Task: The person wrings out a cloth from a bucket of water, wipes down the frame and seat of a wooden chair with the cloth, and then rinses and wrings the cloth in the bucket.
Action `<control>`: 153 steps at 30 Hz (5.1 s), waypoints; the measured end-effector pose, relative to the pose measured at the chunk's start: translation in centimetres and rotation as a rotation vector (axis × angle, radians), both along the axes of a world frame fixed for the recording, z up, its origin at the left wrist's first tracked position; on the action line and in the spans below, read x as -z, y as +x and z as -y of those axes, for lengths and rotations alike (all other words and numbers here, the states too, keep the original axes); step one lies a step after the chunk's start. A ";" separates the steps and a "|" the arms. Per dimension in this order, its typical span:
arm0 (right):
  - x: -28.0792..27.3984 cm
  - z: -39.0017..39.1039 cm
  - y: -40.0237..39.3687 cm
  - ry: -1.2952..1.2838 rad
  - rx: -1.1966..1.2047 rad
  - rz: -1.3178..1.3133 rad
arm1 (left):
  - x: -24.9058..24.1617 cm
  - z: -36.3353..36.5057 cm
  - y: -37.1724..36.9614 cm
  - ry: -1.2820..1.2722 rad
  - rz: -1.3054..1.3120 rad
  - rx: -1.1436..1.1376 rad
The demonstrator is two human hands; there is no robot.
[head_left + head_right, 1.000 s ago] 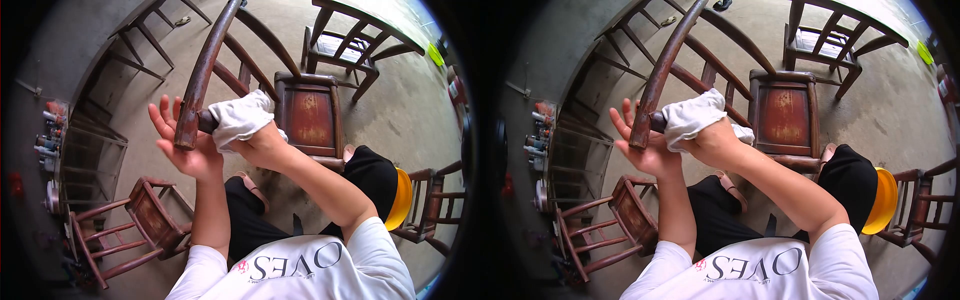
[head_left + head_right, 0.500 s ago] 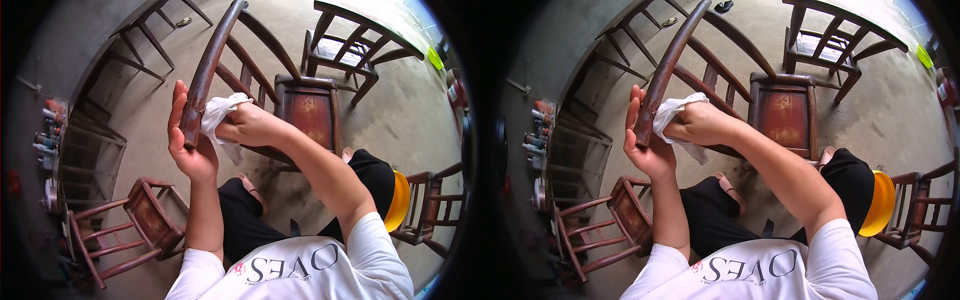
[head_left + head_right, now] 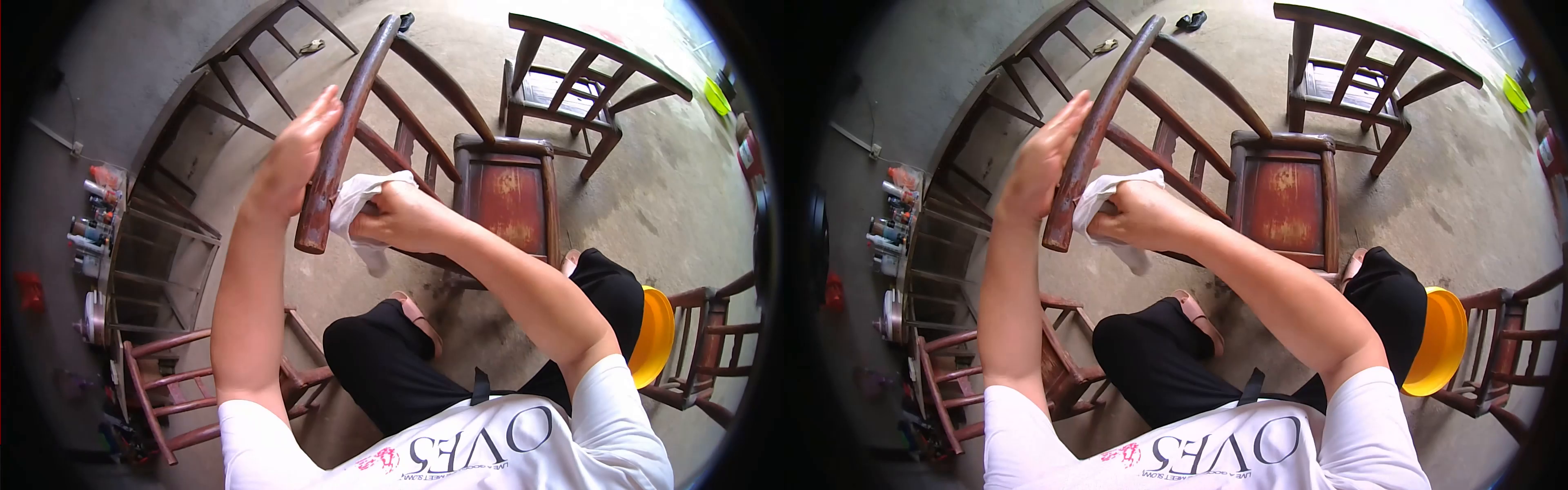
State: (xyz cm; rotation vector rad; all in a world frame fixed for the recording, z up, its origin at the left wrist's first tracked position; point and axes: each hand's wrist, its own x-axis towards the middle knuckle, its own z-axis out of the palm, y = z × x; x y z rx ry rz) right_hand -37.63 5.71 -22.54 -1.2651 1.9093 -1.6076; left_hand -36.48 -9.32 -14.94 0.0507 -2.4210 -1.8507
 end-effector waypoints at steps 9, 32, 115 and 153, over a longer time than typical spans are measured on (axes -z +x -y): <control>0.8 0.6 0.2 0.008 0.043 0.124 | 0.3 0.1 -0.8 0.040 0.155 -0.075; 0.7 1.6 2.8 -0.045 0.501 -0.505 | 0.3 -1.0 -2.9 -0.237 0.181 -0.043; -1.8 1.6 0.1 0.158 -0.057 0.093 | 0.6 -0.9 -3.6 -0.554 0.148 -0.064; 1.2 3.6 4.0 0.024 0.767 -0.784 | 1.2 -0.4 -4.3 -0.819 0.091 -0.064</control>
